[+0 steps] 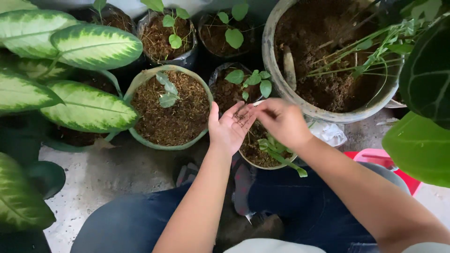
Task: Removing small debris and dried leaves from the soil of various potted plants by hand
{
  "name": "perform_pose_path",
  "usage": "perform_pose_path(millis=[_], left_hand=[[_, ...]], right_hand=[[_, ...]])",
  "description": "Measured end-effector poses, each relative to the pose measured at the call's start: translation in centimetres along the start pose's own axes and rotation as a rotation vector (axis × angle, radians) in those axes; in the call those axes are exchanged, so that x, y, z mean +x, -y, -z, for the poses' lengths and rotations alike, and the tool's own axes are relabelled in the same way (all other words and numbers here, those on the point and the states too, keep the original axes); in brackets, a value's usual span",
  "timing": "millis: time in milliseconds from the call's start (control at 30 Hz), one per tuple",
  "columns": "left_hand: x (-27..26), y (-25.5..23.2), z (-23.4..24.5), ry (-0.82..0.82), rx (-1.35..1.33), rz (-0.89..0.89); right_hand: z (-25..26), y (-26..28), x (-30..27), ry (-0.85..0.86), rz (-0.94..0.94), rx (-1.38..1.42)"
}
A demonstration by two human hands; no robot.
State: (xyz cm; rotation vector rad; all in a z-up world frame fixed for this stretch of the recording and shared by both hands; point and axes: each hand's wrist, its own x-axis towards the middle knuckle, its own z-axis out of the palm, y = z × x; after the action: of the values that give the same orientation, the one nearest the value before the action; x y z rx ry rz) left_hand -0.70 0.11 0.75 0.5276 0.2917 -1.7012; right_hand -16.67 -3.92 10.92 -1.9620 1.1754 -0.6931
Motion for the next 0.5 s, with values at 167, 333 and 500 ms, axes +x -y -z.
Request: perform_pose_path(millis=[167, 333, 500], left_hand=[[-0.6, -0.6, -0.8, 0.020, -0.001, -0.007], [-0.1, -1.3, -0.3, -0.058, 0.018, -0.039], [0.3, -1.5, 0.8, -0.140, 0.061, -0.114]], right_hand=[[0.2, 1.0, 0.0, 0.032, 0.334, -0.300], [1.8, -2.5, 2.4, 0.009, 0.036, -0.267], [0.3, -5.9, 4.8, 0.654, -0.200, -0.782]])
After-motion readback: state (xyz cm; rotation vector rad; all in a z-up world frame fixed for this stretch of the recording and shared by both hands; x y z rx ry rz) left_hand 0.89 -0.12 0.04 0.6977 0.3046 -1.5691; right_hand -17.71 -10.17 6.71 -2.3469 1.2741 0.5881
